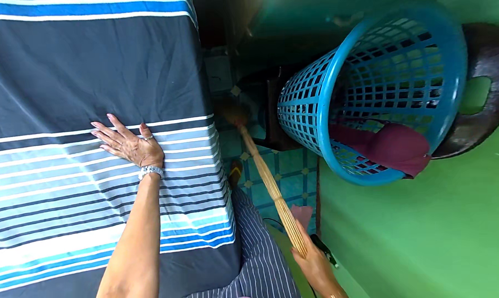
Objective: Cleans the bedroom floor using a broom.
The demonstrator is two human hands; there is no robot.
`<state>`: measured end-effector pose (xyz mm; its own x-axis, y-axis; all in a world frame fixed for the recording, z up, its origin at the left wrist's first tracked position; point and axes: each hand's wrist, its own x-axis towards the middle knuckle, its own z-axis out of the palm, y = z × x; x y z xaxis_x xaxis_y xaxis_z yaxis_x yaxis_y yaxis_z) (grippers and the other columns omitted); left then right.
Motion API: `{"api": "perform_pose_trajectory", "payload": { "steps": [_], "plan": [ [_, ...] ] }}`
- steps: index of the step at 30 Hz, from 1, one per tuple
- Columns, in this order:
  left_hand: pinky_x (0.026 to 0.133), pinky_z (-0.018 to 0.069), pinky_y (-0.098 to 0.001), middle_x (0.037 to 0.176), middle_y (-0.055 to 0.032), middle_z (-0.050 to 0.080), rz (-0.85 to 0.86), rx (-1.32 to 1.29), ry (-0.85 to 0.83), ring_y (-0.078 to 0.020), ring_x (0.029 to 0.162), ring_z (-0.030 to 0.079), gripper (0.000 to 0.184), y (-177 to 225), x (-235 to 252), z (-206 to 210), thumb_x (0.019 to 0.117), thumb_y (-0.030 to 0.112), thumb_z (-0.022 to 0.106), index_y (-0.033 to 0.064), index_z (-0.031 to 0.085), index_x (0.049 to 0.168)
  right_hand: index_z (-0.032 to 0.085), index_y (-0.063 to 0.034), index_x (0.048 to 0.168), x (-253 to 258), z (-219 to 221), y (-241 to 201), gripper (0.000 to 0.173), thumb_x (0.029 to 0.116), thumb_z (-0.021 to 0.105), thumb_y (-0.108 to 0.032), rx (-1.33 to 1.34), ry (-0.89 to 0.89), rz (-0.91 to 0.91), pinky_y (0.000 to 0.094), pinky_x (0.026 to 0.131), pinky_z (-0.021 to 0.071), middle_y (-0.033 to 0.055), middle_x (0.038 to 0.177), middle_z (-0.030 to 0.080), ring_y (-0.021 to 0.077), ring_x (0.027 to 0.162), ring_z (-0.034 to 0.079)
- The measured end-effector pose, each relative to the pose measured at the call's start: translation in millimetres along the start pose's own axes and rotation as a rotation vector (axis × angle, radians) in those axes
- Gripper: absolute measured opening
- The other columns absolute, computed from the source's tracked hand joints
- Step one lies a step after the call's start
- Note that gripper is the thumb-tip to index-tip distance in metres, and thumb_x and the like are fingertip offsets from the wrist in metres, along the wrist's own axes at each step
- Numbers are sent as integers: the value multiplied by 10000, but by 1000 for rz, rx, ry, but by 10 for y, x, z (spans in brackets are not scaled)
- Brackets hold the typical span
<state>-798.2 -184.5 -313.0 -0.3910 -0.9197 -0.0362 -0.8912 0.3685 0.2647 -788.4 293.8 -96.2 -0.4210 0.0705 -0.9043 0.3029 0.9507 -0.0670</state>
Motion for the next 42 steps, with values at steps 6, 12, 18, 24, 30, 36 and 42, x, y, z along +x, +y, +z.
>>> {"api": "perform_pose_trajectory", "payload": {
  "steps": [6, 12, 18, 24, 30, 36, 42],
  "plan": [
    [1239, 8, -603, 1717, -193, -9, 22, 18, 18, -362, 1589, -15, 813, -34, 21, 28, 1030, 656, 228, 155, 110, 1660, 124, -154, 1658, 1370, 798, -559, 828, 989, 606, -79, 297, 154, 29, 563, 903, 547, 280, 1386, 570, 396, 1066, 674],
    [1239, 10, -613, 1716, -157, -119, 52, 32, -10, -341, 1588, -74, 799, -132, -51, 33, 1045, 643, 224, 201, -20, 1663, 133, -59, 1639, 2494, 1261, -1234, 748, 1033, 571, -95, 638, 320, 40, 492, 819, 555, 310, 1452, 485, 368, 1011, 652],
    [1241, 6, -597, 1717, -180, -63, 36, 36, 24, -350, 1589, -47, 807, -45, -25, 8, 1039, 643, 208, 155, 53, 1663, 84, -58, 1629, 3579, 898, -1762, 741, 1054, 543, -139, 786, 466, 97, 520, 978, 521, 314, 1462, 474, 412, 1184, 609],
    [1244, 12, -591, 1716, -183, -64, 34, 43, 11, -359, 1587, -46, 812, -30, -53, 16, 1040, 641, 204, 145, 43, 1662, 345, -56, 1514, 4091, 415, -2421, 501, 1119, 352, -365, 916, 244, 180, 422, 704, 555, 217, 1133, 584, 267, 793, 619],
    [1241, 15, -598, 1716, -174, -85, 29, 61, 8, -357, 1587, -57, 825, -52, -21, 64, 1029, 653, 187, 150, 24, 1662, 126, -182, 1603, 3674, 235, -2280, 621, 1089, 456, -294, 795, 75, 92, 359, 556, 532, 140, 957, 551, 189, 608, 560],
    [1241, 11, -594, 1717, -177, -71, 19, 61, 13, -353, 1588, -47, 803, -45, 8, 37, 1040, 618, 228, 142, 48, 1661, -18, -218, 1651, 2683, 827, -979, 765, 1077, 487, -250, 333, -157, 161, 426, 605, 539, 236, 1115, 604, 250, 654, 600],
    [1238, 9, -599, 1716, -179, -70, 26, 61, 21, -363, 1586, -45, 802, -57, 9, 31, 1036, 627, 206, 149, 52, 1661, 17, -283, 1658, 1629, 586, 297, 787, 1059, 526, -265, -89, -346, 220, 540, 764, 558, 269, 1155, 648, 378, 843, 681]
  ]
}}
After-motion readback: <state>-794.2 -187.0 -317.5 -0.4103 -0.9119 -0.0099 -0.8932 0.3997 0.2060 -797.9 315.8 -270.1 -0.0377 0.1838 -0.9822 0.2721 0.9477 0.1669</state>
